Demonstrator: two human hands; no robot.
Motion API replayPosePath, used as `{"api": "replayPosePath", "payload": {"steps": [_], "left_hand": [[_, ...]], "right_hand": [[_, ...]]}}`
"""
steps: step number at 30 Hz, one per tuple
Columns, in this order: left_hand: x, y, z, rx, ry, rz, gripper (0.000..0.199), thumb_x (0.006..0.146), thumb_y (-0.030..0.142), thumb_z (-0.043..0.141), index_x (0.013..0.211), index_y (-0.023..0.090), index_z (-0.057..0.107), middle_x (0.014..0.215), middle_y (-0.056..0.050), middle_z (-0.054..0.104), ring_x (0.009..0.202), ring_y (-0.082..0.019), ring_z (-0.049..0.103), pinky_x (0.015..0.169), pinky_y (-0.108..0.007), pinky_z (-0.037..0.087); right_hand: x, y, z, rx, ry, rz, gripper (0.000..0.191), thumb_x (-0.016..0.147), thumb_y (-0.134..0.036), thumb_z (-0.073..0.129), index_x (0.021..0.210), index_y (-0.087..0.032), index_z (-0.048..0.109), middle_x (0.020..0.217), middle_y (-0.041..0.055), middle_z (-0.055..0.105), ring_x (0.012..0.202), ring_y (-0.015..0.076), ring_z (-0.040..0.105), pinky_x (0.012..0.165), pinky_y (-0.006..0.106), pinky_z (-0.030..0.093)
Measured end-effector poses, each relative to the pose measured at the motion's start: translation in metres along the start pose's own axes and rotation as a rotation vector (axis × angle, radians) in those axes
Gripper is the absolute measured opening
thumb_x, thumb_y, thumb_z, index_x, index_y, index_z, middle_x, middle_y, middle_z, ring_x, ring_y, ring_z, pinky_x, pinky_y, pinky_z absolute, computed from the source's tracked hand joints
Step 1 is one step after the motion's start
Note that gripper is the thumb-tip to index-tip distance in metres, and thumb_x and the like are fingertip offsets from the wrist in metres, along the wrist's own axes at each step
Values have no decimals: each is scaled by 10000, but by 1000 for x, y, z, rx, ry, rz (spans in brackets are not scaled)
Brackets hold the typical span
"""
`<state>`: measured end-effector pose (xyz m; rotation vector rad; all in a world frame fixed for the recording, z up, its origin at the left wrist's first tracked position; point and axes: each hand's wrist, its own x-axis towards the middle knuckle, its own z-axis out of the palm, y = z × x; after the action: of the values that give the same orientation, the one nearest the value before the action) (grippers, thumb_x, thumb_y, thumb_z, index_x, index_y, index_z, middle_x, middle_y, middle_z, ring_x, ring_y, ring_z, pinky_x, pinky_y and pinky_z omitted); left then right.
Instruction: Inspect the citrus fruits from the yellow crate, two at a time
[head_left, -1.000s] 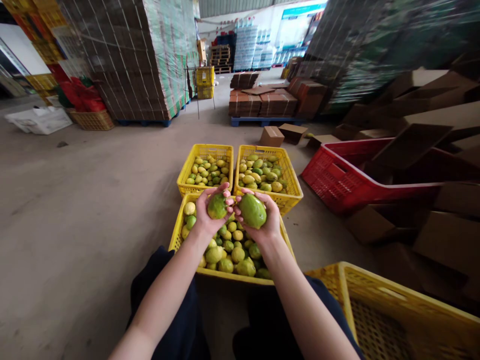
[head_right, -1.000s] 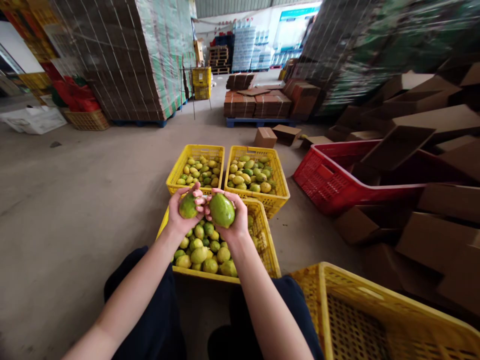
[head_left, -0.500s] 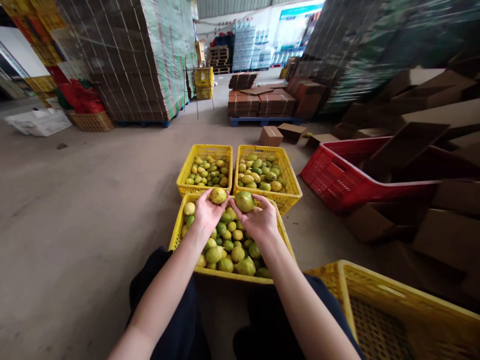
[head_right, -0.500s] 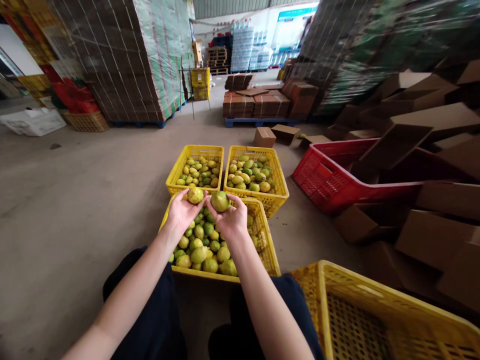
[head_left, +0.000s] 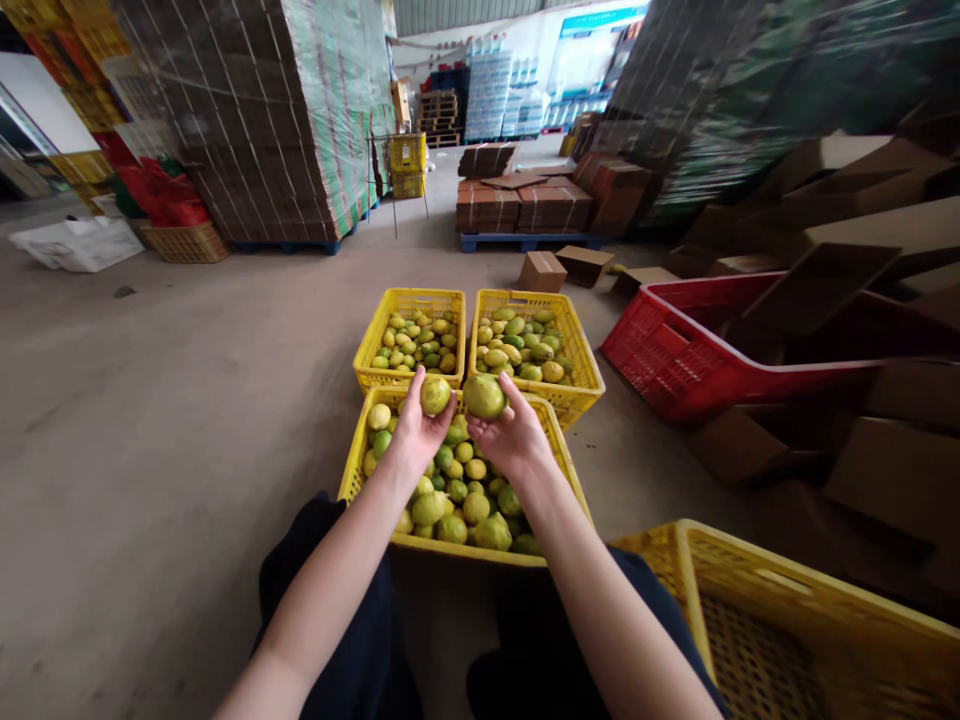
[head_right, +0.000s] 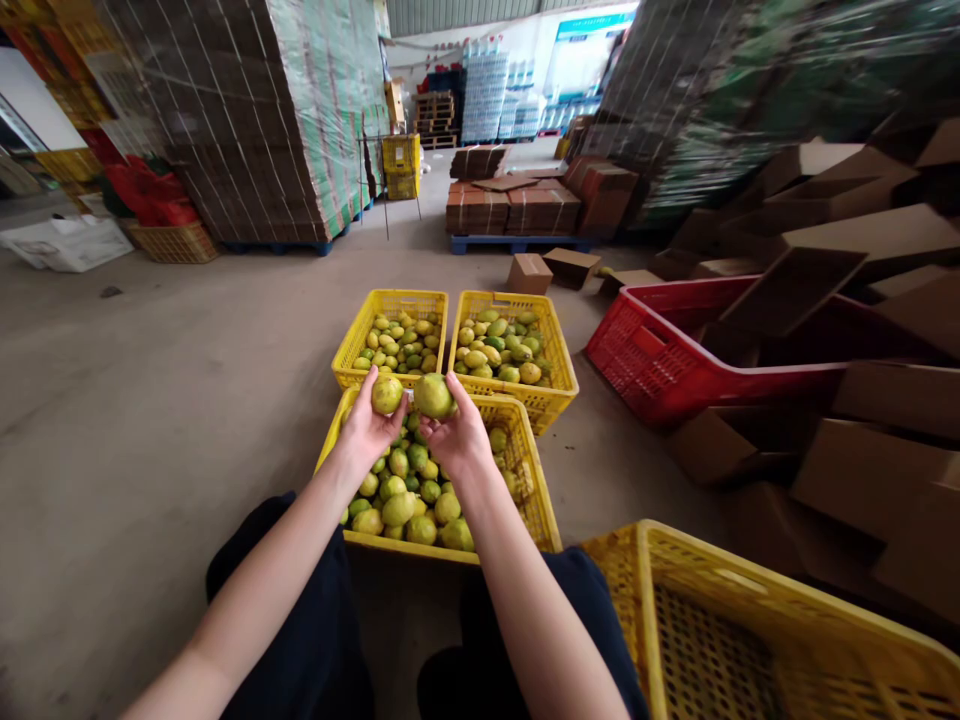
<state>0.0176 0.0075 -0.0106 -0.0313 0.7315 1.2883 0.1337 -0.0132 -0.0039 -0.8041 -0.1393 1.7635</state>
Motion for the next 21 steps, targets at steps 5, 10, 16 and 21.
{"api": "replayPosePath", "payload": {"steps": [5,10,16,21], "left_hand": [[2,1,-1,-76,-27,-84,180,859,292,506,874,127,578,759,-55,655,662,-112,638,601,-180,538],[-2,0,-3,-59,-89,-101,260,883,283,409,826,100,585,704,-81,654,665,-146,636,592,-225,533],[-13,4,1,27,-270,-54,213,849,218,440,754,107,596,698,-68,655,654,-170,630,605,-289,520],[-18,7,4,40,-376,-84,269,840,360,512,727,137,611,757,-43,661,584,-123,598,517,-223,474]], "right_hand": [[-4,1,5,44,-43,6,173,826,-315,541,853,-158,609,660,30,671,540,127,604,482,215,530],[-3,-1,2,26,-80,46,251,816,-384,537,820,-144,610,619,38,655,462,113,552,426,197,502],[-4,-4,1,33,-60,-11,323,766,-460,565,793,-141,607,640,60,657,517,138,584,453,226,500],[-4,-5,1,87,-76,-88,280,768,-427,543,728,-153,587,573,48,623,533,170,599,501,285,522]]}}
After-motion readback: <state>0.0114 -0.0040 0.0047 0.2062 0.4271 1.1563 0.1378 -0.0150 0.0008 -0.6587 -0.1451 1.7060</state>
